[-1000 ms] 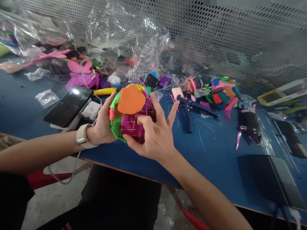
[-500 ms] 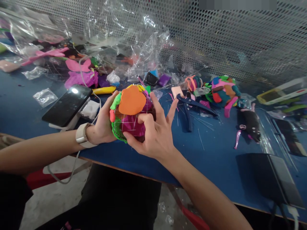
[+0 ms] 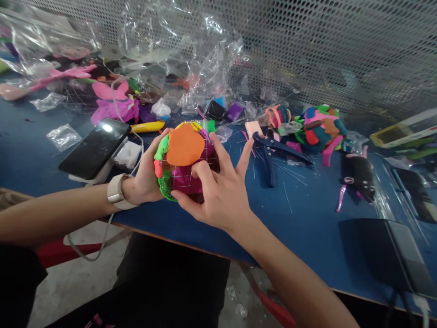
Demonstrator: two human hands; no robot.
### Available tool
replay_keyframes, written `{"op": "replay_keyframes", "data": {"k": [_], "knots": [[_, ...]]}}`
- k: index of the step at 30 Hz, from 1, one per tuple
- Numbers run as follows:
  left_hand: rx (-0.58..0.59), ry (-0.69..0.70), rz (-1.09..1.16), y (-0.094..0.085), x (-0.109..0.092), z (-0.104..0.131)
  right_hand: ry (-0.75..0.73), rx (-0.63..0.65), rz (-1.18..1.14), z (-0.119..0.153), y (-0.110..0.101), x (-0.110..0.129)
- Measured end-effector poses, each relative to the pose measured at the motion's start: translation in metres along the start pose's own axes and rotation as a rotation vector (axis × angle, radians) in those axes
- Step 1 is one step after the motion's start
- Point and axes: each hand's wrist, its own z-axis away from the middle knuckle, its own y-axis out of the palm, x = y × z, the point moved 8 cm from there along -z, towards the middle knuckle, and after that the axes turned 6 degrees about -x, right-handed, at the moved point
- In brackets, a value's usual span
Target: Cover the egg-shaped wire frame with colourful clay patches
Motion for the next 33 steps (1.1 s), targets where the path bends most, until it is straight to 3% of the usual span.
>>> {"op": "replay_keyframes", "data": {"k": [8, 12, 20, 22, 28, 33], "knots": [[0.036, 0.015, -0.018, -0.005, 0.002, -0.005, 0.04, -0.069, -0.084, -0.003, -0.01, 0.001], [0.054, -0.022, -0.016, -0.006, 0.005, -0.005, 0.0, -0.152, -0.178, -0.007, -0.019, 0.009], [0.064, -0.029, 0.013, 0.002, 0.001, 0.002, -0.122, -0.379, -0.14, -0.004, -0.039, 0.017], [0.035, -0.012, 0.028, 0.0, -0.001, 0.003, -0.169, -0.346, -0.159, -0.004, -0.04, 0.021], [0.0, 0.065, 0.029, -0.005, -0.002, -0.002, -0.219, -0.041, -0.161, -0.009, -0.027, 0.032], [0.063, -0.056, 0.015, 0.0, 0.01, 0.0, -0.177, 0.044, -0.181, -0.008, -0.02, 0.031]]}}
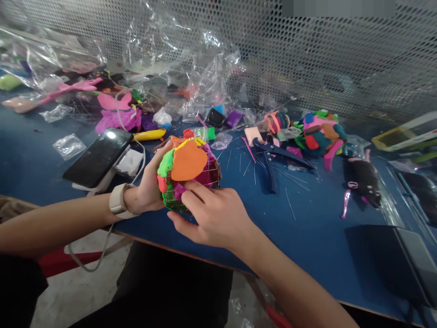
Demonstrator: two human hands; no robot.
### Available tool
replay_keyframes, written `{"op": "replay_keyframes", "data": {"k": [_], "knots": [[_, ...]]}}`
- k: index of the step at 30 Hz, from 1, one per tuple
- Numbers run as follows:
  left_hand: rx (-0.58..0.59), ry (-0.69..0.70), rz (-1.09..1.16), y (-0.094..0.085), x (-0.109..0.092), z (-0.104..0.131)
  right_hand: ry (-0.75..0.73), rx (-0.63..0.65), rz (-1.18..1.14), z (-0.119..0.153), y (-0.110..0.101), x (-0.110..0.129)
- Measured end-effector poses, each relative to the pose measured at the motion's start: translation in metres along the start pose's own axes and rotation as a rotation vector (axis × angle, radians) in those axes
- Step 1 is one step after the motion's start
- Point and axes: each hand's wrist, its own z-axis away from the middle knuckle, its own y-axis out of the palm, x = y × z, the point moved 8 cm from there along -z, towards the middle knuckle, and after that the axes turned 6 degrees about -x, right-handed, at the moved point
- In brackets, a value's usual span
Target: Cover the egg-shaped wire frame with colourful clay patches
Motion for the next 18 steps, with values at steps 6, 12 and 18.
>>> {"op": "replay_keyframes", "data": {"k": [6, 12, 18], "knots": [[-0.014, -0.021, -0.003, 0.001, 0.0, 0.002, 0.021, -0.06, -0.003, 0.001, 0.001, 0.001], [-0.025, -0.034, -0.029, -0.01, 0.006, -0.001, 0.014, -0.061, -0.014, 0.002, 0.003, 0.003], [-0.035, -0.032, -0.04, -0.012, 0.008, -0.002, 0.001, -0.104, 0.022, 0.005, 0.002, 0.003]]}}
